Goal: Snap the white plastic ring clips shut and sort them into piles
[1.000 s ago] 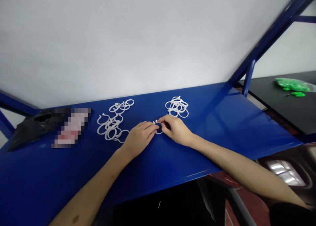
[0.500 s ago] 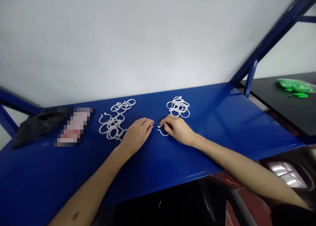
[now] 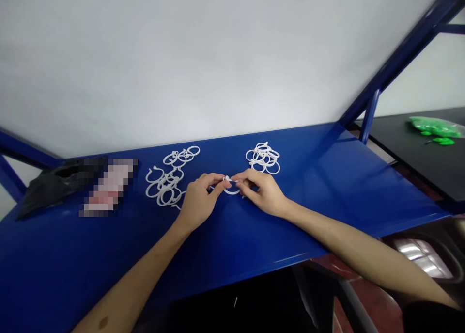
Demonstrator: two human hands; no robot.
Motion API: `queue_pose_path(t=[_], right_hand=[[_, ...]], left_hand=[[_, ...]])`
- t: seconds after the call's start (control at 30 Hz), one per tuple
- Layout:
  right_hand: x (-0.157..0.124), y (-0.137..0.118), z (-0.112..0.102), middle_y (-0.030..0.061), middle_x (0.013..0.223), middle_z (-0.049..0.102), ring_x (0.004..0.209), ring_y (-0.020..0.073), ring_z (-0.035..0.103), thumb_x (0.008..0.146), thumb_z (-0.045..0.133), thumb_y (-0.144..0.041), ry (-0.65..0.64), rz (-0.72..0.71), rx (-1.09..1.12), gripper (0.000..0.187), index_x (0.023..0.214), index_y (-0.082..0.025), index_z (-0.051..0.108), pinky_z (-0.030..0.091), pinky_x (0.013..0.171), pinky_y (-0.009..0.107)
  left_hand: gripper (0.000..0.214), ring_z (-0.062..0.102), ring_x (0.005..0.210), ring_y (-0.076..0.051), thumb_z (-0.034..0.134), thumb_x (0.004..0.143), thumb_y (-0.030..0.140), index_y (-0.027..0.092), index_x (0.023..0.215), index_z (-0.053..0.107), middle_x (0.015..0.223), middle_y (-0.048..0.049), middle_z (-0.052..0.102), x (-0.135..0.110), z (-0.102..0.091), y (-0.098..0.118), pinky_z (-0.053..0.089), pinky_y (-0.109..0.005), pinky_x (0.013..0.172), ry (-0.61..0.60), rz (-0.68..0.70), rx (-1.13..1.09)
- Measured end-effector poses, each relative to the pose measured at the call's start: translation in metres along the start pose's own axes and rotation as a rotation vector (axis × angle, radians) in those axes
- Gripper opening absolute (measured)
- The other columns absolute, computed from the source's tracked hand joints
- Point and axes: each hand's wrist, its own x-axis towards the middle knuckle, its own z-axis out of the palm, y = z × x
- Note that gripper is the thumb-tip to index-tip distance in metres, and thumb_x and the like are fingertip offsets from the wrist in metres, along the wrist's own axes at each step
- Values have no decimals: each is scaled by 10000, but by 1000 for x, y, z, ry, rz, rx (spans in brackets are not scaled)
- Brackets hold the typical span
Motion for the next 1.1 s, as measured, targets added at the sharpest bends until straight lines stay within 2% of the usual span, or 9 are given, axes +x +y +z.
queue_pose_path(t=[0.1,0.27,0.47,0.67,0.97,1.03,1.1], right_hand=[[-2,-1,1,42,914,684,727,125,630,987,543,-231,-41,-12,31,188,1113,-187,676,531,680,264],[-6,0,-4,55,938,678,786,143,660,1029,486,-250,-113,-105,36,198,1077,-192,669,558,752,301],[-7,-2,-11,93,1012,681,915,168,661,1042,422,-198,-183,-233,-55,235,1120,-176,643,558,823,319],[-9,-4,-14,105,1019,669,907,174,649,1053,377,-212,-239,-264,-142,266,1113,-181,634,558,822,323],[-10,-2,-8,101,1022,680,936,181,656,1053,387,-224,-211,-284,-166,256,1120,-188,632,571,825,339],[-6,-1,-8,95,1031,693,938,181,666,1050,410,-232,-176,-271,-202,236,1116,-192,633,566,836,336],[1,2,-15,94,1045,710,941,190,673,1039,448,-245,-65,-220,-267,208,1118,-196,635,557,850,348]], left_hand=[[173,730,793,-183,650,928,385,240,900,740,876,-7,777,-3,0,4,563,-310,732,18,-2,-56],[170,706,706,-148,630,933,301,233,817,735,797,8,749,-8,1,9,564,-267,679,43,100,-25],[164,689,733,-126,645,897,173,240,775,731,789,28,731,-10,2,8,554,-246,729,30,192,-7],[170,673,765,-140,650,895,171,241,757,722,789,22,720,-14,3,9,558,-273,779,49,256,19],[146,669,807,-149,627,938,195,225,815,700,822,14,725,-14,7,5,536,-280,773,68,311,102],[96,669,836,-170,622,953,238,217,895,696,869,-5,742,-11,7,3,535,-314,803,71,331,165],[134,663,885,-203,624,959,283,207,1053,683,940,-29,759,-7,6,1,527,-370,847,75,356,245]])
